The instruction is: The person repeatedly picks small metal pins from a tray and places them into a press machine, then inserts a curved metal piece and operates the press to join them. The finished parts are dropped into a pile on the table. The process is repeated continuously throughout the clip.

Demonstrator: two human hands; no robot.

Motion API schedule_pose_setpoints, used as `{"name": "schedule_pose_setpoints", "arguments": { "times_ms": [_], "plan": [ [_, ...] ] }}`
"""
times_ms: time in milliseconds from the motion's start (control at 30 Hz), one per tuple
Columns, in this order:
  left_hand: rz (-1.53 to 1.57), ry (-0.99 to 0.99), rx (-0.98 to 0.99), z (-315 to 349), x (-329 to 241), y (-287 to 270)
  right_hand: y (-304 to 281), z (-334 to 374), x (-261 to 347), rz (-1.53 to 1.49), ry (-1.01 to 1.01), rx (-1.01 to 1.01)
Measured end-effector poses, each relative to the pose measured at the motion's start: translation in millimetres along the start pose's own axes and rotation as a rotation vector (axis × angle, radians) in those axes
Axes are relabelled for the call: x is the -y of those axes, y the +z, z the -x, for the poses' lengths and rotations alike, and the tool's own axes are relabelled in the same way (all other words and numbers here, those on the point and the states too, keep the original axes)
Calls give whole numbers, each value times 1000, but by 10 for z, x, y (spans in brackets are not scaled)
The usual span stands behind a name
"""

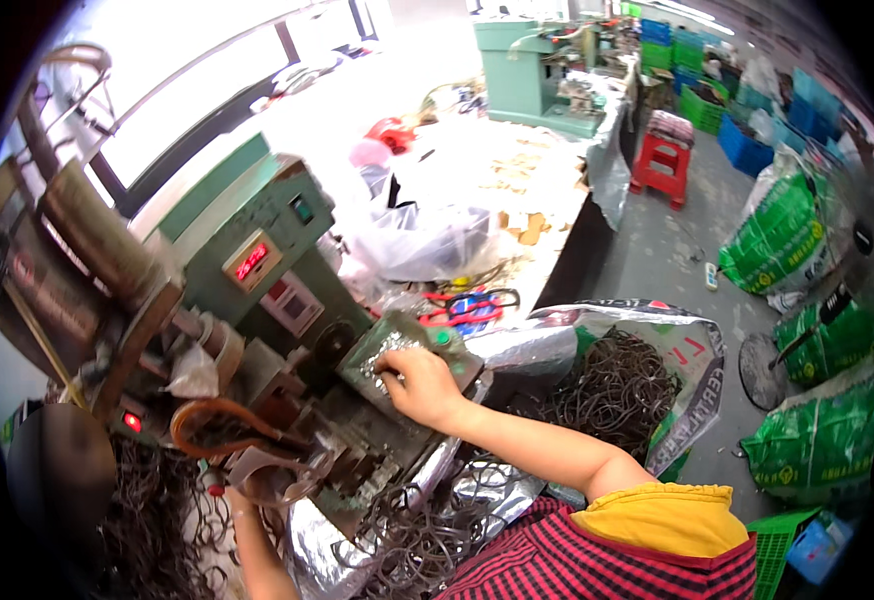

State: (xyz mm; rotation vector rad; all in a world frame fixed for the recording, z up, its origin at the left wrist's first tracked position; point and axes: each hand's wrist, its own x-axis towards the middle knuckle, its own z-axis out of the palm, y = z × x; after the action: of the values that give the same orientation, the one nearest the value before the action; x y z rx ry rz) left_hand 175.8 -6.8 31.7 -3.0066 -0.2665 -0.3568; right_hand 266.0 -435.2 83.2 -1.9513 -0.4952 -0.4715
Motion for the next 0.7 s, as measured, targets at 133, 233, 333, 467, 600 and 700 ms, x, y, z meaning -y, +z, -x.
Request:
{"name": "schedule_pose_setpoints", "arguments": {
  "times_ms": [133,233,333,467,600,700],
  "plan": [
    [128,61,-48,164,56,-94,-402,283,-68,62,12,-85],
    [368,-67,-197,500,319,-135,-689,423,-53,16,90,-156],
    [928,-518,-589,659,678,61,-602,372,171,-202,-16,-31],
    [1287,-750,-466,920,-41,-771,-229,46,728,-449,-176,156],
    [1132,-760,-725,1225,-604,-843,217,13,948,-570,24,199],
    [1077,-688,-848,1360,-956,-994,262,94,941,-754,235,251]
  ]
}}
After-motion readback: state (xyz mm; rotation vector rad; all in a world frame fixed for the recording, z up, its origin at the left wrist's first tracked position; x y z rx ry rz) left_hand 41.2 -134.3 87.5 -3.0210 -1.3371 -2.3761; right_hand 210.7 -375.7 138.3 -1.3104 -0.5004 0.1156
